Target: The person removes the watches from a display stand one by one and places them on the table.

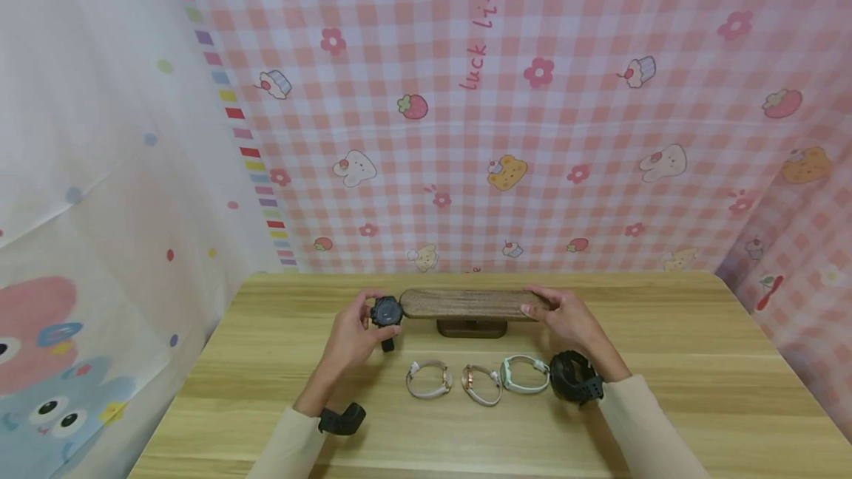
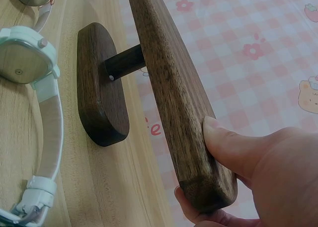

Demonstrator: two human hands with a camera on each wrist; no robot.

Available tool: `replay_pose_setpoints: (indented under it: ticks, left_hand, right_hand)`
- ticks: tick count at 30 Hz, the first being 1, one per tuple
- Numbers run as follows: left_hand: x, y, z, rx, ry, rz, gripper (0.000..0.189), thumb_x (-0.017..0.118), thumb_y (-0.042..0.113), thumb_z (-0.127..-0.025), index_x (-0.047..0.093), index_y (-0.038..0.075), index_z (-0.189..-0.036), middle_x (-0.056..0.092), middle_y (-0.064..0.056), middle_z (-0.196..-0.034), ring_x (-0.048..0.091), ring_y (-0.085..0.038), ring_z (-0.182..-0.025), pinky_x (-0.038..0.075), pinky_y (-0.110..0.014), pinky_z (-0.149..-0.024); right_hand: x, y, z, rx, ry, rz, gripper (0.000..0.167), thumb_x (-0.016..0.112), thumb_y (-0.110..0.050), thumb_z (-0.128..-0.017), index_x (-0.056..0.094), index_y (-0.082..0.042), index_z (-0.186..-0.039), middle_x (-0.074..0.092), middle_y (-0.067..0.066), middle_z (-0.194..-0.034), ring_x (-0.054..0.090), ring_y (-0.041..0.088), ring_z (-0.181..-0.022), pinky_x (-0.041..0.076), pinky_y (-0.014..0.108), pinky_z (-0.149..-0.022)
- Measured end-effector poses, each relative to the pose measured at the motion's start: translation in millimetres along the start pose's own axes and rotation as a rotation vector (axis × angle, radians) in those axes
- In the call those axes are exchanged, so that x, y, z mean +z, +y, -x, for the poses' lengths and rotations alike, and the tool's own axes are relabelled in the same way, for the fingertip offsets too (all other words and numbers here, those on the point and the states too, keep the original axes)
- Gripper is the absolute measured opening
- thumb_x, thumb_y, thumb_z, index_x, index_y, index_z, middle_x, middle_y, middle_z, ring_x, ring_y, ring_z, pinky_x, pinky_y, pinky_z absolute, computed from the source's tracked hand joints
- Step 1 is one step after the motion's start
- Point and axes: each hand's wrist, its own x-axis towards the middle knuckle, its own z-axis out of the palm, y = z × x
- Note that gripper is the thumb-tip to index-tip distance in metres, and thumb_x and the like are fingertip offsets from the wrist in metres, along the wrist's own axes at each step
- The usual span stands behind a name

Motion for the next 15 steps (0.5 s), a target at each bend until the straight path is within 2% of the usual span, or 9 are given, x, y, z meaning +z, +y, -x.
replay_pose_setpoints:
  ticks: [4, 10, 15]
  left_hand:
    - [-3.5, -3.2, 4.5, -0.004, 0.003, -0.012, 0.055, 0.087, 0.013, -0.074, 0.060, 0.015, -0.122, 0.048, -0.002, -0.067, 0.036, -0.014, -0.060, 0.028, -0.025, -0.054]
    - [-9.3, -6.7, 13.4, 0.018, -0.001, -0.056, 0.056, 0.087, 0.011, -0.076, 0.060, 0.013, -0.124, 0.052, -0.011, -0.076, 0.039, -0.015, -0.064, 0.031, -0.025, -0.057]
    - [-14.9, -6.5, 21.0, 0.053, -0.012, -0.095, 0.058, 0.086, 0.008, -0.075, 0.060, 0.009, -0.126, 0.054, -0.006, -0.078, 0.043, -0.016, -0.067, 0.034, -0.026, -0.059]
  right_hand:
    - [0, 1, -0.4, 0.012, -0.002, -0.017, 0.053, 0.065, -0.031, -0.097, 0.054, -0.005, -0.141, 0.052, 0.023, -0.141, 0.059, 0.039, -0.118, 0.049, 0.054, -0.093]
    - [0, 1, -0.3, 0.028, -0.007, -0.017, 0.053, 0.066, -0.033, -0.096, 0.054, -0.007, -0.142, 0.052, 0.023, -0.142, 0.060, 0.037, -0.116, 0.049, 0.054, -0.092]
    - [-1, 0, 0.5, 0.029, -0.009, -0.001, 0.054, 0.065, -0.034, -0.096, 0.054, -0.008, -0.142, 0.052, 0.023, -0.142, 0.059, 0.039, -0.117, 0.048, 0.055, -0.093]
